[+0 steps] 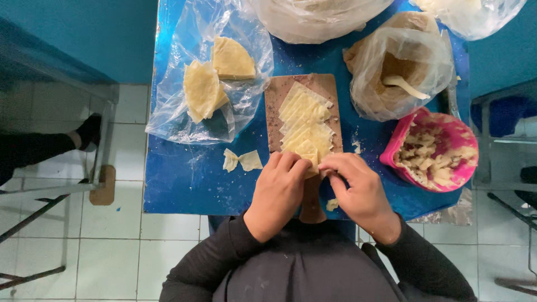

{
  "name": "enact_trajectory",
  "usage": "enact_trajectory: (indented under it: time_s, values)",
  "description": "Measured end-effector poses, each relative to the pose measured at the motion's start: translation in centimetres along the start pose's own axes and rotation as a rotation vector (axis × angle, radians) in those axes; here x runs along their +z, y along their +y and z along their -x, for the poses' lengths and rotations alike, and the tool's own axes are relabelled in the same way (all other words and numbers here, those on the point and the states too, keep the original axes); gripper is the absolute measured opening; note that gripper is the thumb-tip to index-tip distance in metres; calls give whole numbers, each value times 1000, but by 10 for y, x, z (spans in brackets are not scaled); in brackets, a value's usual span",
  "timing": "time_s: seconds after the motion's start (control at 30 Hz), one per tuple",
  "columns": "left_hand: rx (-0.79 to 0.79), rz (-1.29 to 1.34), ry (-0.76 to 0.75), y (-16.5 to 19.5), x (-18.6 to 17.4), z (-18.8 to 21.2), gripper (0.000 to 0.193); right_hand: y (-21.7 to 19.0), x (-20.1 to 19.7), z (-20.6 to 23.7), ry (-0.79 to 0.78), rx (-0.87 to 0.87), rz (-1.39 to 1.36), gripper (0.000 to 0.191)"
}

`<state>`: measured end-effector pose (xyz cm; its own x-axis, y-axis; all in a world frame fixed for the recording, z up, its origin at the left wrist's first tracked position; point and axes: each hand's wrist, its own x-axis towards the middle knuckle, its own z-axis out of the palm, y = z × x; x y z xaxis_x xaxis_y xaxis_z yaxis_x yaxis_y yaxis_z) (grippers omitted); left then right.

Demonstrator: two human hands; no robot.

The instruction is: The person picks up flat pale food pieces from plastic bags and arranges them in overlapping rows on a wooden paddle board. They tear larger pieces by hand, place broken scraps into a pink bowl, and occasionally use a spoon to move pieces.

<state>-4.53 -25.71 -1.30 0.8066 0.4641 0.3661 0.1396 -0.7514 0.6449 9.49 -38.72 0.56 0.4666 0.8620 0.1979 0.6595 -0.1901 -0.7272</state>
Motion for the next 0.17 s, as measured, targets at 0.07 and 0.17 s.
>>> enact_trajectory:
  time_s: [0.07,0.17]
  values:
    - [-1,-4,-29,-1,-2,-2,27,3,-5,-5,-38,-220,276,30]
    - [-1,67,-77,-5,-9,-4,27,6,-8,-8,-95,-270,435,37]
